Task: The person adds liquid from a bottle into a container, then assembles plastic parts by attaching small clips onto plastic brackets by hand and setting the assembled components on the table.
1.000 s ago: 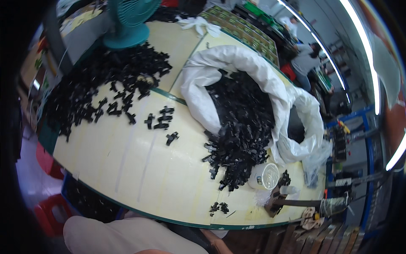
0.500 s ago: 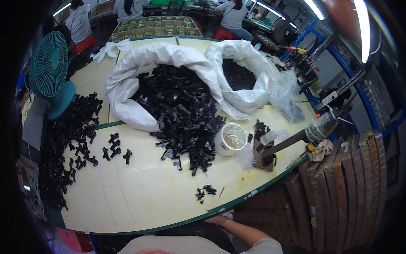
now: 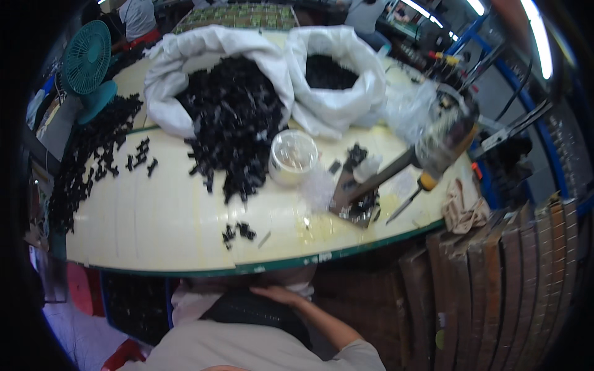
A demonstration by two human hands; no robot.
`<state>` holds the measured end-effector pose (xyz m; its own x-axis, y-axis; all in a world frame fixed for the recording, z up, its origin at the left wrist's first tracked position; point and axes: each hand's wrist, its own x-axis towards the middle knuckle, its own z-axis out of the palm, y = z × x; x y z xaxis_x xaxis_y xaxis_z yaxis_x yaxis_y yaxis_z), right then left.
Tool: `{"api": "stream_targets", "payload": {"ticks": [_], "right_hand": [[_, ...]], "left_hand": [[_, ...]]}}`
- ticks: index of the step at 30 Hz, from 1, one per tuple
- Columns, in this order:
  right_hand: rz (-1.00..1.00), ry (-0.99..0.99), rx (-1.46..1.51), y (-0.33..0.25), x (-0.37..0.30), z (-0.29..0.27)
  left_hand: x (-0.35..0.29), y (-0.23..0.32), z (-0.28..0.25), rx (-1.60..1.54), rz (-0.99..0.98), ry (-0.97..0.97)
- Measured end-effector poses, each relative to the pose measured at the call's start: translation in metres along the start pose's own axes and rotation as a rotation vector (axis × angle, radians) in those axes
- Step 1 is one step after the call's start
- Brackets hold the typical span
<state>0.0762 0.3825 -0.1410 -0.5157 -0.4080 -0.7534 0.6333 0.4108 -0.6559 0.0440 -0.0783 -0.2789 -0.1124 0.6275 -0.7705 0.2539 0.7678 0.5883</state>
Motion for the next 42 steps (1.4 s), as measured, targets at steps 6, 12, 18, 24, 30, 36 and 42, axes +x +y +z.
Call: {"api": "stream_targets", "payload": {"ticks": [6,12,18,24,30,36,42], "right_hand": [[-0.611,0.22,-0.158,-0.018,-0.024,-0.014],[-0.587,0.215,-0.073,-0.004,-0.027,-0.005],[-0.458,0.13,-0.384,-0.013,0.014,-0.017],[-0.76,0.462,-0.272,0.015,0.04,-0.019],[-0.63,0.49,-0.503,0.018,0.054,-0.019],[-0.555,0.521,-0.793,0.028,0.069,-0.022],[-0.691,0.667,-0.612,0.016,0.07,-0.01]], "left_hand": [[-0.097,0.08,0.09,0.01,-0.214,-0.101],[-0.184,0.291,-0.096,0.736,0.027,0.564],[-0.188,0.328,-0.202,1.154,0.111,0.508],[-0.167,0.269,-0.259,0.964,0.264,0.464],[-0.156,0.255,-0.249,0.858,0.37,0.554],[-0.15,0.248,-0.257,0.887,0.461,0.636],[-0.151,0.241,-0.244,0.856,0.553,0.794]]}}
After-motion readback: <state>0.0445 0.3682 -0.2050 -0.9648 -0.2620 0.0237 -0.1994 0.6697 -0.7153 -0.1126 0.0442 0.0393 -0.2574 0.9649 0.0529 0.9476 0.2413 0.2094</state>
